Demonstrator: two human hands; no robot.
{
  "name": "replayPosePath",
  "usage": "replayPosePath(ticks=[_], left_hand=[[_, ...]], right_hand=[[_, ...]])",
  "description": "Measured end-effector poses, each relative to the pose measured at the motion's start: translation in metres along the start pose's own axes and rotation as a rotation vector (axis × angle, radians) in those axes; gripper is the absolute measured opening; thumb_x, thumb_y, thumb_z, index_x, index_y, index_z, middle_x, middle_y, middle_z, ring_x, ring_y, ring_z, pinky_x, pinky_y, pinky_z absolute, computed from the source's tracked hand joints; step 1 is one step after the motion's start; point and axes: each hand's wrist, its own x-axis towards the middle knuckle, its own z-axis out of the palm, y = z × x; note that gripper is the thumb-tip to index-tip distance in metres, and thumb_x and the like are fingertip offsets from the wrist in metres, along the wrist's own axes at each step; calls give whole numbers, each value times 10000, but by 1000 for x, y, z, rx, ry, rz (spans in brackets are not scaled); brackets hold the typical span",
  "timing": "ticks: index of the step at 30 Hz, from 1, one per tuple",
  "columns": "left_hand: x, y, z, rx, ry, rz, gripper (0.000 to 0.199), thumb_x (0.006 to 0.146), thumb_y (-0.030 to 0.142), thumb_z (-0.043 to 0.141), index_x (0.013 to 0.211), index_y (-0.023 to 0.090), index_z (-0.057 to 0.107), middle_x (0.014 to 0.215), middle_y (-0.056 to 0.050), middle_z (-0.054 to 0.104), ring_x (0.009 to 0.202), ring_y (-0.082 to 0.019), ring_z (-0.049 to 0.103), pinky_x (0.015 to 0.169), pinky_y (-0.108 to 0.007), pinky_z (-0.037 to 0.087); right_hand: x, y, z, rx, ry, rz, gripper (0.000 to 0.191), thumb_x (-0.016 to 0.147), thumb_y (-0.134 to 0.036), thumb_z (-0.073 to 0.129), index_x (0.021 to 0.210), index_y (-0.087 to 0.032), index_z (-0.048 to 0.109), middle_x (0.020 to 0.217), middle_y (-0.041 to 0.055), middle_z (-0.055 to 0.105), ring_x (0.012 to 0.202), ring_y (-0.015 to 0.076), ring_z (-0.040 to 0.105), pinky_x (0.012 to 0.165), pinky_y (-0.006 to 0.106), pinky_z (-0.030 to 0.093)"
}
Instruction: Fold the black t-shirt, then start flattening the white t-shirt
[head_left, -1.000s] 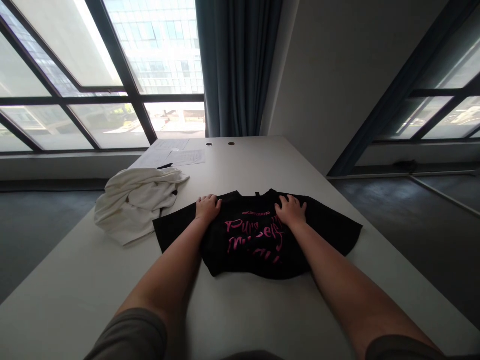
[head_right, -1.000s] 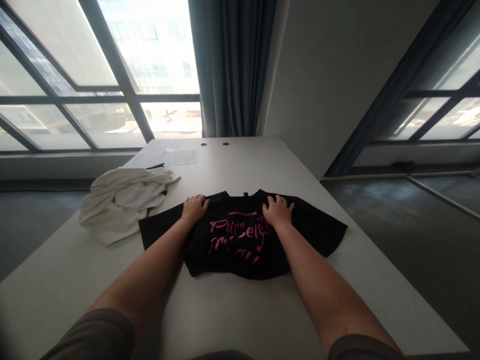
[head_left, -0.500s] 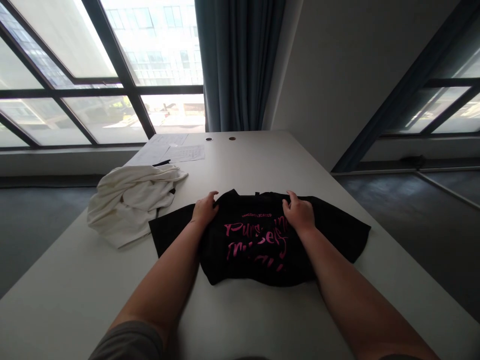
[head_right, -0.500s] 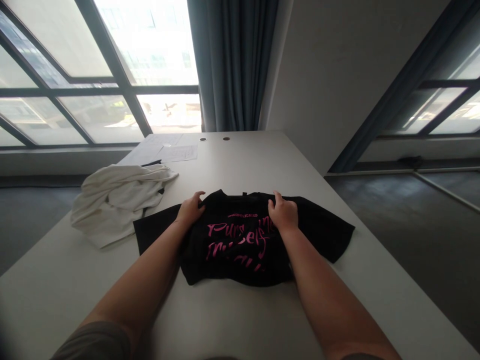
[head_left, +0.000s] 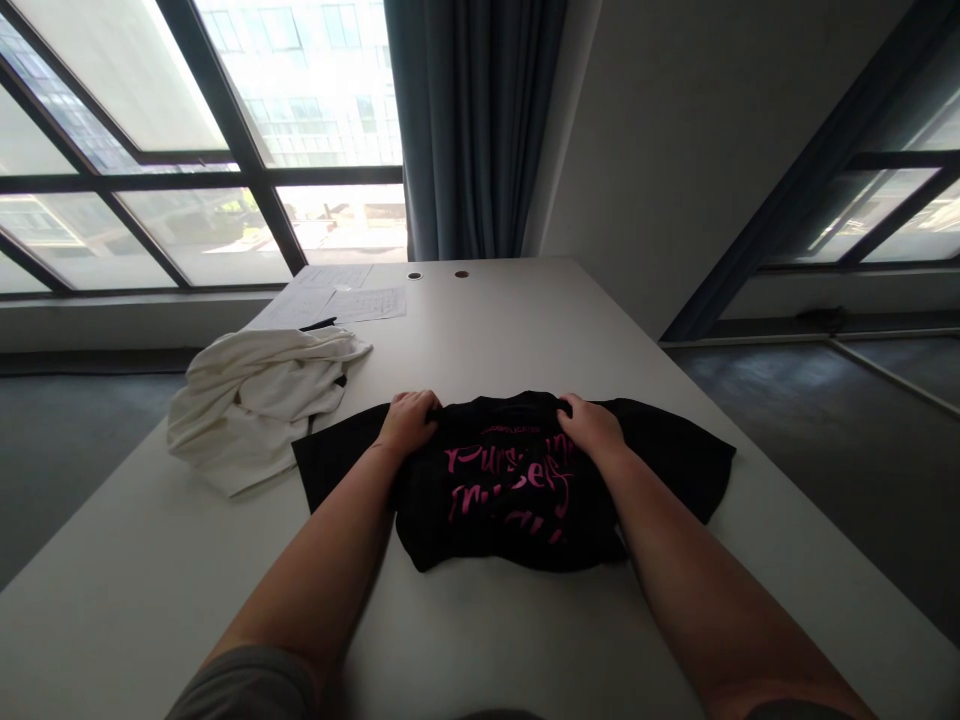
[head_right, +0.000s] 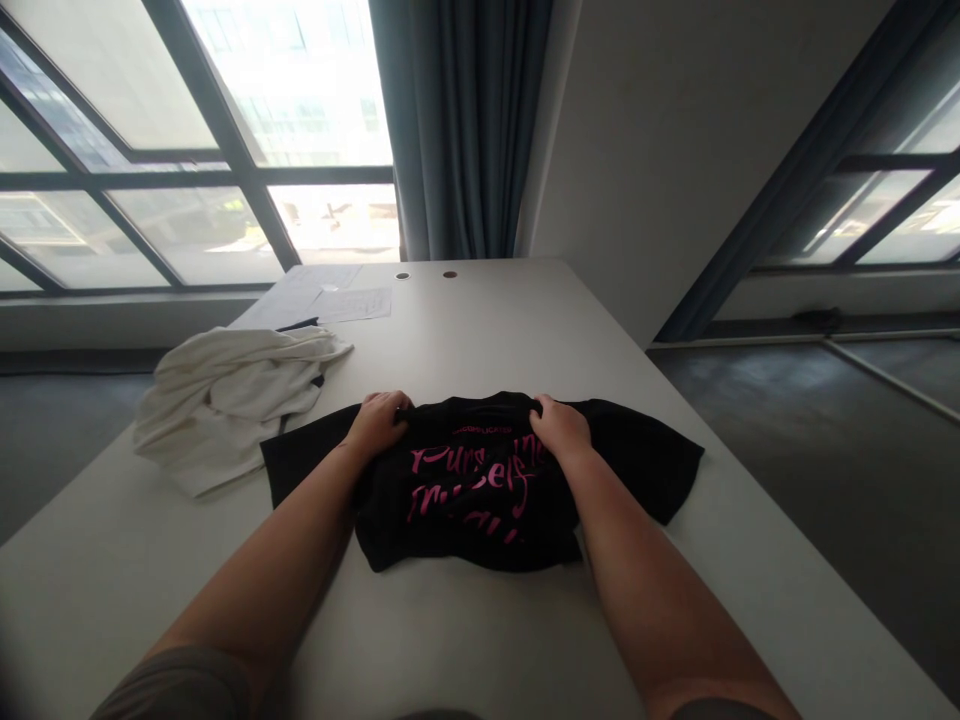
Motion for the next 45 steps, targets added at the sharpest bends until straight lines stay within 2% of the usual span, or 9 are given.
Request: replayPosePath(ticks=[7,13,18,23,25,29,31,36,45], left_hand=[[-7,10,-8,-138,104,199,389,950,315,616,1328,237,571,1085,-36,750,1064,-235,717,1117,-461,469],[-5,5,-6,15,155,163,333,988,302,634,1313,233,619,1002,-25,753,987,-223,721,1048,-416,491],[2,17,-17,189,351,149,248,1045,321,557,1248,243,677,1027,-65,753,1001,-254,673,1019,-433,455],[26,34,-20,275,476,-47,260,1045,265,495,1104,267,748,1189,-110,718,1136,-300,606,1035,-493,417],[31,38,-12,307,413,-133,306,1027,209,478,1091,267,772,1374,-112,663,1263,-327,560,1069,-526,406],[27,45,8,317,17,-160,315,1031,293,489,1126,248,786,1416,-107,648,1237,-325,597,1044,-512,472],[22,46,16,311,-89,-165,334,1029,369,512,1223,253,758,1397,-107,662,1217,-317,618,1046,-504,500],[19,37,26,245,-79,-195,439,1016,428,543,1418,287,646,1588,-118,549,1457,-340,496,1173,-556,472],[38,26,32,152,-330,-323,730,1026,629,356,1691,333,316,1800,-81,138,1675,-392,98,1307,-769,110]], right_hand=[[0,3,7,59,97,-12,357,1014,-371,517,1283,-219,695,1075,97,770,971,222,716,787,274,451],[-1,10,9,186,323,-12,321,982,-353,554,1218,-192,701,889,70,737,803,207,675,713,268,401],[5,14,7,295,579,-46,353,978,-396,528,1155,-150,709,796,75,699,744,208,651,750,289,455],[17,8,6,389,519,-112,499,1012,-364,474,1450,-156,592,1173,125,751,1055,243,719,944,339,545],[21,5,11,303,327,-139,639,1011,-357,509,1619,-168,452,1484,153,622,1341,264,627,1118,381,506],[26,4,26,32,20,-132,640,1054,-467,498,1644,-220,481,1734,150,309,1617,331,314,1326,520,276],[28,7,30,-12,-2,-141,620,1079,-491,446,1649,-249,486,1745,137,288,1628,332,287,1334,537,251],[27,9,30,-43,-12,-146,636,1086,-500,427,1677,-266,441,1752,128,273,1629,328,282,1332,540,256],[19,1,24,-59,-114,-88,685,1096,-558,332,1734,-309,294,1795,83,125,1669,315,158,1348,589,153]])
